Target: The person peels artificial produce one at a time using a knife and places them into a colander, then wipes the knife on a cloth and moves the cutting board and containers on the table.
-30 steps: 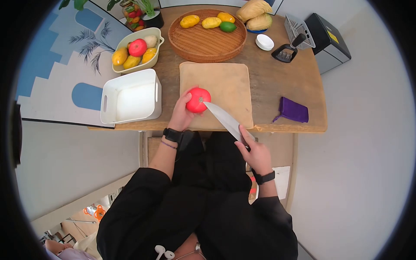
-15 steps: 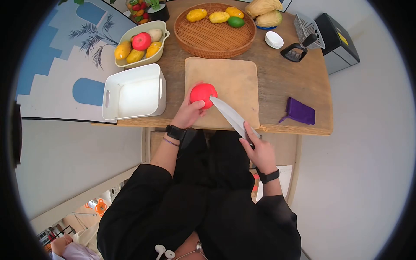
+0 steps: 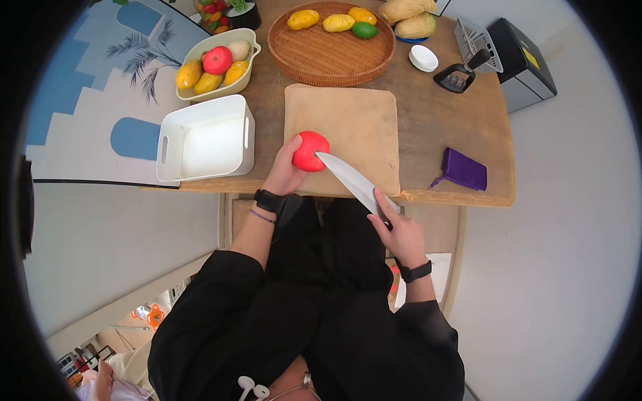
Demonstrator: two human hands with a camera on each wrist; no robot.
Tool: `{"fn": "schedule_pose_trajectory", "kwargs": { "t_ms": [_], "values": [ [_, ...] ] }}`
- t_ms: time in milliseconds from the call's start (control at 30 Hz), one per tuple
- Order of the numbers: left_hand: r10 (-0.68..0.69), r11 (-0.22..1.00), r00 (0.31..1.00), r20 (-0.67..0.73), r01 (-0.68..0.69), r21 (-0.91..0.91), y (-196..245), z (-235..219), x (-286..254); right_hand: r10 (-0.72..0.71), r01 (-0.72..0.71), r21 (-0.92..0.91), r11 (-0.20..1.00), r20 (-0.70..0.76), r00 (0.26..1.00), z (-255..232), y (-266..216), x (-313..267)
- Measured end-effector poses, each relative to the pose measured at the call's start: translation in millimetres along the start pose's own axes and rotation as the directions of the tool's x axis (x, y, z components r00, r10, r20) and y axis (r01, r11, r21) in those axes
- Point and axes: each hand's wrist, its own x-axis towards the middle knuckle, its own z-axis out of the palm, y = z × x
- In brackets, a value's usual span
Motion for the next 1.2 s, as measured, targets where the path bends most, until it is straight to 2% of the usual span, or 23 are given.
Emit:
{"fn": "schedule_pose_trajectory", "kwargs": {
  "t_ms": [67, 100, 167, 200, 267, 300, 367, 400, 467, 600, 667, 700, 767, 900, 967, 1000, 1067, 1100, 1167, 1200],
  "values": [
    [-0.083, 0.994, 0.994, 0.066, 0.087, -0.061, 10, 2, -5, -0.005, 0.005, 0.063, 0.998, -0.003, 1.000, 0, 2, 0],
    [-0.079, 0.995, 0.995, 0.068, 0.083, -0.059, 11, -3, -3, -0.009, 0.009, 0.063, 0.998, -0.007, 1.000, 0, 3, 1],
    [-0.181, 0.973, 0.978, 0.107, 0.194, -0.127, 7, -12, -2, -0.027, 0.030, 0.066, 0.997, -0.046, 0.999, 0, 2, 0],
    [-0.184, 0.972, 0.977, 0.105, 0.196, -0.127, 4, -15, -3, -0.025, 0.028, 0.067, 0.997, -0.044, 0.999, -1, 0, -1],
    [-0.136, 0.986, 0.981, 0.137, 0.147, -0.081, 4, -16, -3, 0.051, -0.050, -0.014, 0.999, 0.058, 0.997, -7, -4, 0],
    [-0.132, 0.986, 0.982, 0.139, 0.143, -0.079, 7, -15, -2, 0.048, -0.047, -0.014, 0.999, 0.054, 0.997, -5, -3, 0],
    [-0.114, 0.968, 0.964, 0.240, 0.162, -0.190, 13, -8, -5, -0.041, 0.043, 0.053, 0.998, -0.036, 0.999, 1, -1, -3],
    [-0.114, 0.968, 0.964, 0.239, 0.162, -0.191, 15, -3, -7, -0.041, 0.043, 0.053, 0.998, -0.035, 0.999, 2, -1, -3],
    [-0.207, 0.955, 0.977, 0.059, 0.215, -0.206, 18, 7, -10, -0.011, 0.011, 0.028, 1.000, -0.005, 1.000, 2, -2, -4],
    [-0.135, 0.970, 0.986, 0.095, 0.151, -0.191, 7, -4, 0, -0.023, 0.024, 0.033, 0.999, -0.004, 1.000, 3, -1, -4],
    [-0.137, 0.979, 0.991, -0.005, 0.134, -0.156, 9, -1, -2, -0.019, 0.019, 0.045, 0.999, -0.007, 1.000, 3, -1, -6],
    [-0.141, 0.978, 0.990, -0.007, 0.138, -0.157, 8, -5, -4, -0.015, 0.015, 0.045, 0.999, -0.004, 1.000, 4, -1, -8],
    [-0.117, 0.966, 0.972, 0.205, 0.159, -0.202, 16, -9, -4, -0.004, 0.005, 0.048, 0.999, -0.005, 1.000, 3, 0, -5],
    [-0.175, 0.966, 0.964, 0.203, 0.207, -0.153, 17, -8, -9, -0.024, 0.025, 0.031, 0.999, -0.031, 0.999, 3, 0, -3],
    [-0.164, 0.961, 0.922, 0.351, 0.229, -0.154, 14, -15, -4, 0.010, -0.009, 0.057, 0.998, -0.024, 1.000, 2, 0, -1],
    [-0.161, 0.962, 0.921, 0.355, 0.227, -0.152, 13, -13, -5, 0.009, -0.007, 0.055, 0.998, -0.029, 1.000, 1, 1, -1],
    [-0.189, 0.964, 0.974, 0.125, 0.208, -0.165, 12, -6, -9, -0.048, 0.052, 0.061, 0.997, -0.058, 0.997, 1, 2, 0],
    [-0.186, 0.965, 0.975, 0.124, 0.205, -0.165, 11, -11, -4, -0.051, 0.054, 0.062, 0.997, -0.059, 0.997, 1, 2, 2],
    [-0.146, 0.972, 0.922, 0.358, 0.202, -0.123, 6, -24, 0, -0.006, 0.008, 0.080, 0.997, -0.026, 1.000, 3, 1, -2],
    [-0.150, 0.971, 0.922, 0.356, 0.206, -0.125, 5, -24, -3, -0.002, 0.004, 0.081, 0.997, -0.023, 1.000, 2, 0, -3]
  ]
}}
